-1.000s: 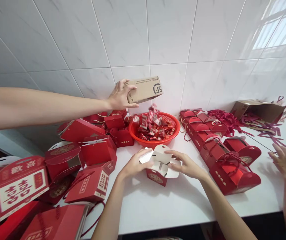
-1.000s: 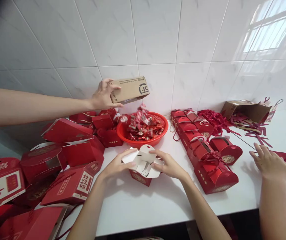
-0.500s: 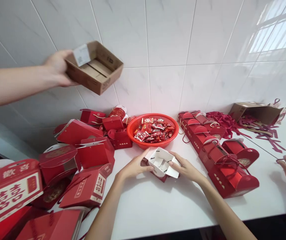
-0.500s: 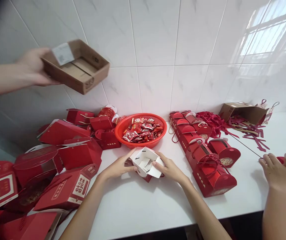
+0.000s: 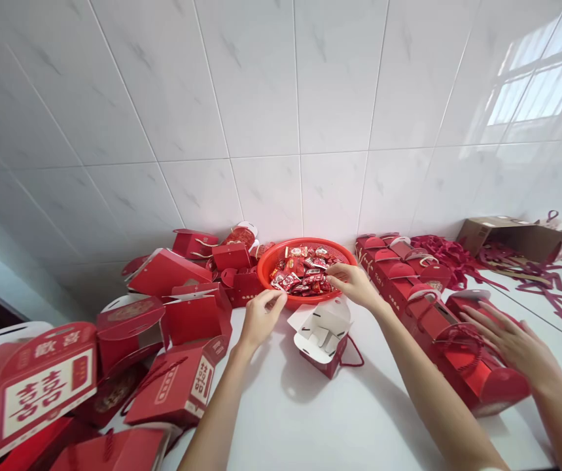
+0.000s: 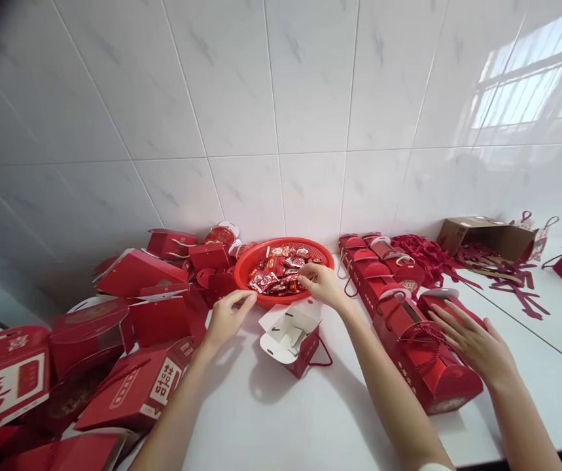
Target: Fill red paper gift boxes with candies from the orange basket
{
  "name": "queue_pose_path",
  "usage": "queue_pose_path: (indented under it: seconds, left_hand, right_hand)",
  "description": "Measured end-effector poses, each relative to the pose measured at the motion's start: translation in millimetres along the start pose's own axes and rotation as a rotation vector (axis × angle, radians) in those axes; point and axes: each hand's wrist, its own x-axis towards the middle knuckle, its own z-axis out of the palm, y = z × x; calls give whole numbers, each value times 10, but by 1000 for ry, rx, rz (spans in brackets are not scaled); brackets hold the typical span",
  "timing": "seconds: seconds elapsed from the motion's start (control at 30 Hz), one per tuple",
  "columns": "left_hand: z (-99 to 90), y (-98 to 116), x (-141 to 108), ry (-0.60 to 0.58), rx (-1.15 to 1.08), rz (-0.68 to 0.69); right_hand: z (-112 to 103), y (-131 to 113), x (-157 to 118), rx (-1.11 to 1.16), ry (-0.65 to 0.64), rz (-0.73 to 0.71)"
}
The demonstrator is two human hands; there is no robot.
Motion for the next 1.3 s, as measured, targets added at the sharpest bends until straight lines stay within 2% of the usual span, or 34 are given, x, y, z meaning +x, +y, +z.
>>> queue_pose_path:
  seconds: [0.13,0.27,0.43,0.57,0.73,0.97,1.17,1.3]
  left_hand:
    - [139,71,261,-103,58,45]
    - [229,116,545,-419,337,-79]
    - [377,41,841,-641,434,-212]
    - [522,-84,997,-737,418,-286]
    - [616,-193,1082,-769,353,-305]
    - [568,-187,1044,-767,133,-289]
    - [533,-108,965,-643,-82,-311]
    - [532,-94,964,-529,-81,-303]
  right_hand:
    - [248,106,340,-108,-93,42]
    - [417,197,414,-172,-97,109]
    - [428,227,371,-245,-90,211]
    - [417,196,369,-277,-110,260]
    - [437,187,368,-296,-126,274]
    - [417,264,372,-194,-126,240]
    - [401,360,391,-7,-141,173]
    - [410,387,407,84,-177,148]
